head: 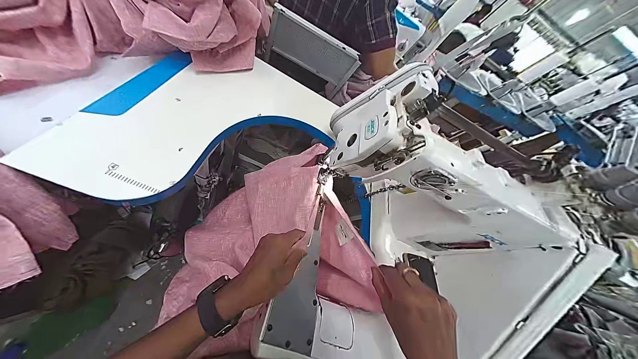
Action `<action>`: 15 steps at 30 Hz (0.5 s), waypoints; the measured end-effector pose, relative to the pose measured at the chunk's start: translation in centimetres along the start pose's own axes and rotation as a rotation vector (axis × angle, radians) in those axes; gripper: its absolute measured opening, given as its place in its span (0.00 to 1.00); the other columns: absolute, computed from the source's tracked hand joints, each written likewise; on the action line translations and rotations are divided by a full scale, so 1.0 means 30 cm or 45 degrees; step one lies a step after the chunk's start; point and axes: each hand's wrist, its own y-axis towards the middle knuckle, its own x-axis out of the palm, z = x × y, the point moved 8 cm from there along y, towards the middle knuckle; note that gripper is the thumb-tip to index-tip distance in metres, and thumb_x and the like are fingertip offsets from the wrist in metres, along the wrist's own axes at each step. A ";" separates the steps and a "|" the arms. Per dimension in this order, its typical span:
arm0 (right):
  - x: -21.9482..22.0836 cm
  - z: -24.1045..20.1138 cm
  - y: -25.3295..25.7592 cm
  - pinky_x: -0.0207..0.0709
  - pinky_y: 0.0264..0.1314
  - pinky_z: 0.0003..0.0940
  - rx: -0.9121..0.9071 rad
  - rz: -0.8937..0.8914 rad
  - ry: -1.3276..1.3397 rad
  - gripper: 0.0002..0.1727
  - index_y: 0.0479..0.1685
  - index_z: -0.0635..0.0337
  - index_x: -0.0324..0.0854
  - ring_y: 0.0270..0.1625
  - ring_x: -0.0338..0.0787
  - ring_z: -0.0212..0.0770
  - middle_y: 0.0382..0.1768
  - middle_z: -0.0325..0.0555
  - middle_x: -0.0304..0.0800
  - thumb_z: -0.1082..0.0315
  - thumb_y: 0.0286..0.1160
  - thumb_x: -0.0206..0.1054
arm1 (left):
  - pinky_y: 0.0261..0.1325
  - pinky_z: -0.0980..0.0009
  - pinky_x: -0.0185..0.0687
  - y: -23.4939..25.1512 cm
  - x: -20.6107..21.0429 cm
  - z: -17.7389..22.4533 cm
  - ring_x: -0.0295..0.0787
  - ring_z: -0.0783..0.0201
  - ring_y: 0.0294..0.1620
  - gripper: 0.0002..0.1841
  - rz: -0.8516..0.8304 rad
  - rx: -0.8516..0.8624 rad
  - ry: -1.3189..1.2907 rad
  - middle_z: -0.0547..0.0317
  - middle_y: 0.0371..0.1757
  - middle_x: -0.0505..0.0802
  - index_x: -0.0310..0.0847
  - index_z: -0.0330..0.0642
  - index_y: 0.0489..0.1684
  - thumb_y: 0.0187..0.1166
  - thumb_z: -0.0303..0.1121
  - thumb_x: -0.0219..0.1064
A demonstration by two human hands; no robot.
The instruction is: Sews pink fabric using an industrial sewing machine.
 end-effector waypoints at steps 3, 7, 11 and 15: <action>-0.045 -0.192 0.041 0.76 0.14 0.43 -0.174 -0.077 0.042 0.06 0.23 0.65 0.88 0.19 0.89 0.50 0.19 0.53 0.86 0.73 0.63 0.70 | 0.38 0.48 0.83 -0.023 0.035 0.031 0.90 0.47 0.27 0.17 0.028 0.168 0.097 0.43 0.26 0.92 0.88 0.30 0.61 0.85 0.29 0.59; 0.061 -0.357 0.063 0.64 0.07 0.33 -0.217 -0.058 0.200 0.07 0.20 0.58 0.84 0.09 0.79 0.41 0.10 0.42 0.75 0.70 0.61 0.65 | 0.25 0.55 0.70 0.010 0.031 -0.008 0.79 0.55 0.17 0.13 0.097 0.238 -0.003 0.51 0.13 0.80 0.81 0.34 0.18 0.75 0.27 0.61; 0.110 -0.329 0.133 0.66 0.08 0.39 -0.174 -0.191 0.243 0.11 0.22 0.59 0.85 0.10 0.82 0.46 0.09 0.43 0.75 0.65 0.67 0.62 | 0.28 0.62 0.67 0.096 0.014 -0.056 0.76 0.64 0.19 0.15 0.077 0.211 -0.176 0.57 0.15 0.80 0.82 0.35 0.19 0.78 0.28 0.58; 0.151 -0.298 0.194 0.69 0.10 0.43 -0.105 -0.180 0.331 0.10 0.24 0.62 0.84 0.12 0.83 0.49 0.09 0.45 0.76 0.67 0.66 0.62 | 0.30 0.64 0.68 0.188 0.011 -0.078 0.76 0.68 0.21 0.15 0.080 0.198 -0.272 0.60 0.16 0.81 0.83 0.36 0.20 0.80 0.29 0.58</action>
